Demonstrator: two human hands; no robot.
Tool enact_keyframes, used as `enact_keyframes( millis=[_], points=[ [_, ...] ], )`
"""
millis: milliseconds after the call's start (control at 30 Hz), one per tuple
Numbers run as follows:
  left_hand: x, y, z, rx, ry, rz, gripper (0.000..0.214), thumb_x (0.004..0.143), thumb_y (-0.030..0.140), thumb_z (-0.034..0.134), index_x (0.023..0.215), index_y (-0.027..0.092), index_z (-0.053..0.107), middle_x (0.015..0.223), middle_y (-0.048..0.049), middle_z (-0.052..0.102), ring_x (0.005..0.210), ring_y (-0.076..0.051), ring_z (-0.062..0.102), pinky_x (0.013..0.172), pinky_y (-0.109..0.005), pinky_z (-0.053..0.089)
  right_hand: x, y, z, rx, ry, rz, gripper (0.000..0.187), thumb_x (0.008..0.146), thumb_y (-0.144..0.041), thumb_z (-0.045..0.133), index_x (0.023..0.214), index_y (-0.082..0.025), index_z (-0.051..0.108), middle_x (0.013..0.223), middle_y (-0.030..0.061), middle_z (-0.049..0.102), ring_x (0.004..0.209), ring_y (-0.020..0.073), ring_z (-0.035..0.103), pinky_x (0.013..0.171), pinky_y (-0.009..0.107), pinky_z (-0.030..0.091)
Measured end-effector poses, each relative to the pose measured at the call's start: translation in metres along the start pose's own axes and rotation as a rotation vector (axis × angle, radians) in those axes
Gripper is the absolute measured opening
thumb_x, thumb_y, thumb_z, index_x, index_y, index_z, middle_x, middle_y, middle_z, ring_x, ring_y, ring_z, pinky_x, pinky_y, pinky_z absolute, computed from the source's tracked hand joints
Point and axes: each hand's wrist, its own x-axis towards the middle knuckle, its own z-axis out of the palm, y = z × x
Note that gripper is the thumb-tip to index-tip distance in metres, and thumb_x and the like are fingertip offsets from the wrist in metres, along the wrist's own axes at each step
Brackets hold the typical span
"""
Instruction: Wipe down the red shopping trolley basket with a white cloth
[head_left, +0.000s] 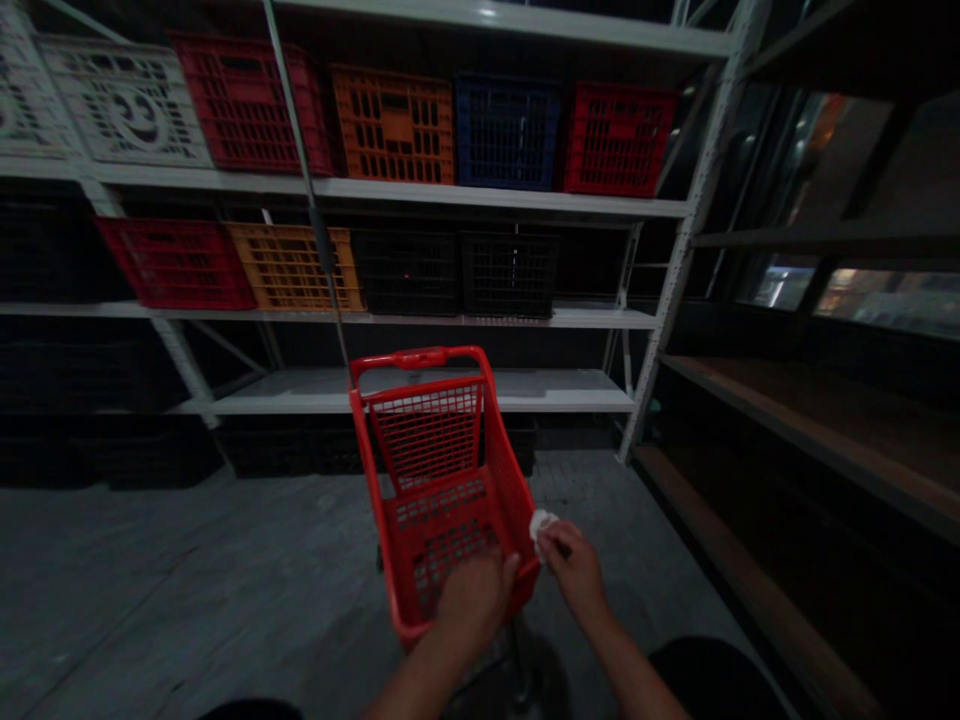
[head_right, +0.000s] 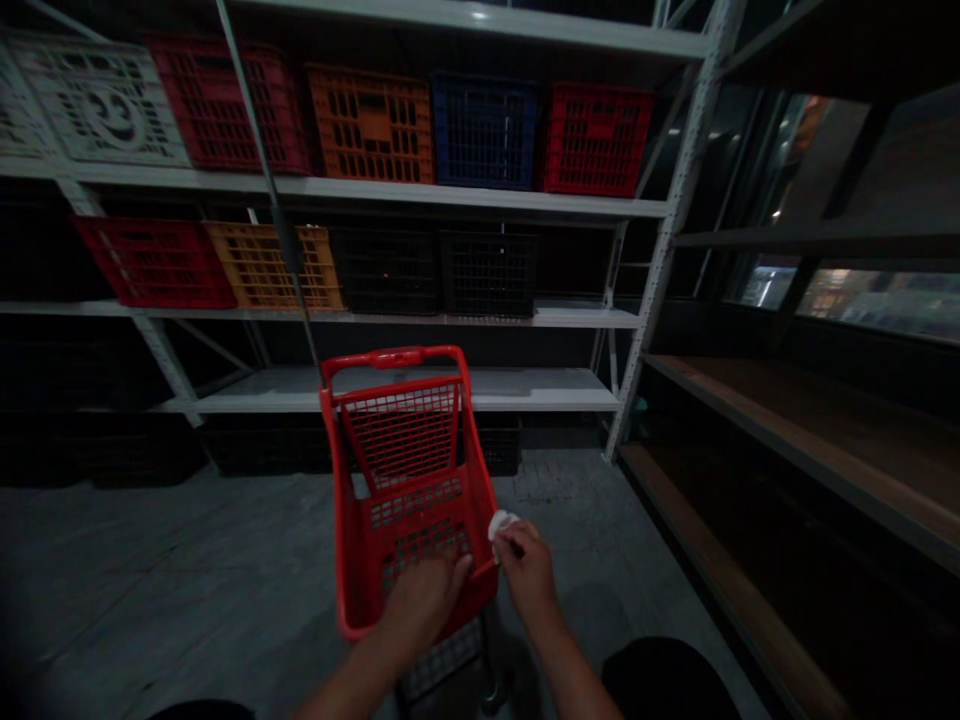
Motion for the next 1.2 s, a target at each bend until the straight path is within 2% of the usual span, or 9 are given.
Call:
enact_keyframes(
  millis=[133, 233, 333, 433, 567, 700, 833, 1033, 1200],
  points=[
    [-0.001, 0.012, 0.022, 0.115, -0.027, 0.055, 0.065, 0.087, 0.046, 0.01, 0.075, 0.013, 0.065, 0.069, -0.0151, 0.066, 0.068, -0.024, 0.064, 0.06, -0.035, 0.046, -0.014, 0.003, 0.01, 0.153, 0.005, 0.087, 0.012, 0.069, -0.025, 0.061, 0.077, -0.018, 0.067, 0.09, 0.0084, 0.059, 0.08, 0.0192, 0.058, 0.065, 0.027, 0.048],
    [-0.003, 0.006, 0.022, 0.139, -0.037, 0.069, 0.063, 0.088, 0.046, 0.013, 0.076, 0.014, 0.066, 0.068, -0.0143, 0.066, 0.067, -0.023, 0.064, 0.061, -0.034, 0.047, -0.012, 0.004, 0.008, 0.129, -0.041, 0.129, 0.014, 0.067, -0.023, 0.061, 0.079, -0.017, 0.066, 0.08, 0.0049, 0.061, 0.067, 0.0166, 0.057, 0.058, 0.025, 0.046],
    [-0.005, 0.001, 0.018, 0.127, -0.053, 0.063, 0.061, 0.088, 0.044, 0.014, 0.078, 0.015, 0.067, 0.069, -0.013, 0.067, 0.067, -0.021, 0.064, 0.061, -0.033, 0.048, 0.004, 0.003, 0.01, 0.082, -0.103, 0.1, 0.011, 0.069, -0.023, 0.058, 0.074, -0.016, 0.065, 0.071, 0.0025, 0.061, 0.066, 0.0164, 0.057, 0.061, 0.025, 0.045],
    [-0.004, 0.0, 0.016, 0.121, -0.046, 0.07, 0.059, 0.088, 0.043, 0.015, 0.08, 0.016, 0.067, 0.069, -0.0132, 0.067, 0.066, -0.023, 0.065, 0.059, -0.035, 0.048, 0.026, 0.003, 0.017, 0.078, -0.124, 0.048, 0.014, 0.071, -0.025, 0.055, 0.077, -0.016, 0.064, 0.077, 0.0038, 0.063, 0.073, 0.0172, 0.058, 0.068, 0.026, 0.044],
    [-0.004, -0.001, 0.017, 0.139, -0.013, 0.094, 0.059, 0.088, 0.042, 0.016, 0.075, 0.014, 0.067, 0.067, -0.0141, 0.067, 0.064, -0.024, 0.064, 0.058, -0.036, 0.048, 0.041, 0.006, 0.022, 0.083, -0.092, 0.109, 0.018, 0.071, -0.025, 0.053, 0.085, -0.015, 0.059, 0.071, 0.0012, 0.06, 0.061, 0.0131, 0.053, 0.057, 0.022, 0.042],
    [-0.005, -0.003, 0.015, 0.132, -0.023, 0.081, 0.061, 0.088, 0.042, 0.015, 0.073, 0.012, 0.066, 0.066, -0.0156, 0.066, 0.064, -0.022, 0.064, 0.058, -0.032, 0.047, 0.018, 0.01, 0.013, 0.096, -0.171, 0.179, 0.011, 0.068, -0.027, 0.057, 0.066, -0.016, 0.053, 0.055, -0.0043, 0.049, 0.051, 0.0099, 0.045, 0.047, 0.018, 0.035],
    [-0.009, -0.006, 0.01, 0.11, -0.029, 0.106, 0.06, 0.088, 0.042, 0.015, 0.074, 0.013, 0.066, 0.067, -0.0144, 0.067, 0.064, -0.022, 0.064, 0.059, -0.033, 0.047, -0.01, 0.017, 0.007, 0.176, -0.254, 0.234, 0.009, 0.066, -0.023, 0.056, 0.065, -0.018, 0.049, 0.054, -0.0058, 0.047, 0.049, 0.009, 0.044, 0.045, 0.017, 0.034],
    [-0.014, -0.011, 0.007, 0.079, -0.06, 0.095, 0.061, 0.088, 0.043, 0.014, 0.076, 0.014, 0.067, 0.069, -0.0147, 0.067, 0.066, -0.022, 0.064, 0.061, -0.034, 0.047, 0.017, 0.006, -0.002, 0.264, -0.209, 0.232, 0.019, 0.071, -0.034, 0.054, 0.08, -0.018, 0.057, 0.056, -0.0042, 0.05, 0.044, 0.0088, 0.043, 0.041, 0.019, 0.035],
    [-0.014, -0.016, 0.007, 0.076, -0.046, 0.103, 0.064, 0.087, 0.046, 0.013, 0.075, 0.014, 0.067, 0.068, -0.014, 0.067, 0.065, -0.021, 0.064, 0.061, -0.031, 0.047, 0.011, -0.007, -0.009, 0.152, -0.423, 0.098, 0.019, 0.073, -0.031, 0.057, 0.085, -0.02, 0.067, 0.08, 0.003, 0.057, 0.06, 0.0117, 0.054, 0.053, 0.022, 0.044]
  ],
)
